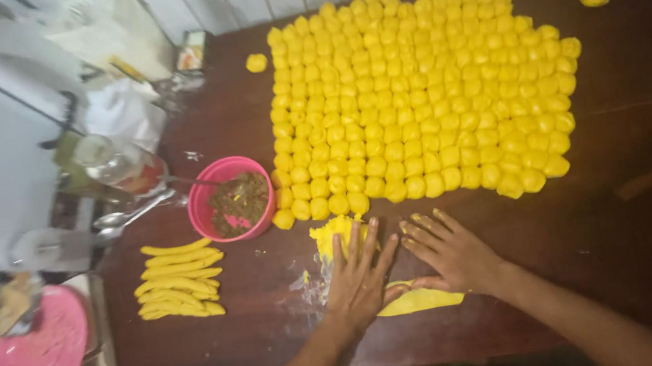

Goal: Flattening portions of yellow dough, adding filling, scoring with a scraper, and rolling them into shapes for baking.

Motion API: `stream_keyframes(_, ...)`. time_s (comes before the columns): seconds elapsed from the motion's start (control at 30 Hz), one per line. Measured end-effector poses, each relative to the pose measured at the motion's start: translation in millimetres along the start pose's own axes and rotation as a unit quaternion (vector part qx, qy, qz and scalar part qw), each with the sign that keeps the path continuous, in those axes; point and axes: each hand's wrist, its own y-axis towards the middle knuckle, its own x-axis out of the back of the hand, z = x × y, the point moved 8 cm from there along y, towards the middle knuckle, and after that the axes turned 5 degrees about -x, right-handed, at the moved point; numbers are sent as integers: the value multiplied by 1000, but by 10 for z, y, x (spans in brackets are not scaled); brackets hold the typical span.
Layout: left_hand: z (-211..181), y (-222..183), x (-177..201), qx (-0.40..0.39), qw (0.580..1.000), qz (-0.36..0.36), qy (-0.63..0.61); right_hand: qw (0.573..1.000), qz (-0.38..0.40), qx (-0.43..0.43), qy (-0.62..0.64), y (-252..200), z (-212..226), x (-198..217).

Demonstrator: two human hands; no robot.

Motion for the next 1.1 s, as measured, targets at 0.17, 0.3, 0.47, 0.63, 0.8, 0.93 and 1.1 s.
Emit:
stream_keyframes(0.17, -327, -370, -108, 72, 996, 52, -4, 995, 83, -49, -6, -322, 290, -81)
stream_keyframes(0.3, -479, -519, -215, 81, 993, 69, -45, 995, 54, -53, 60, -630, 322, -109)
stream_keyframes(0.47, -306, -188, 200, 50, 999, 19, 0, 995, 67, -75, -9, -411, 210, -57)
stream_keyframes(0.63, -153, -197, 69, -12, 999, 41, -16, 992, 92, -84, -35, -313, 111, -105)
stream_keyframes(0.8, 80, -107, -46, -14, 999, 8, -43, 990, 118, -78, -28, -196, 4, -187)
stream_keyframes(0.93, -10, -146, -84, -13, 1000, -3, -24, 984, 130, -118, -37, -220, 10, -186)
stream_keyframes(1.1, -277, -532, -193, 46, 998, -23, 23, 985, 84, -106, -106, -493, 295, -350)
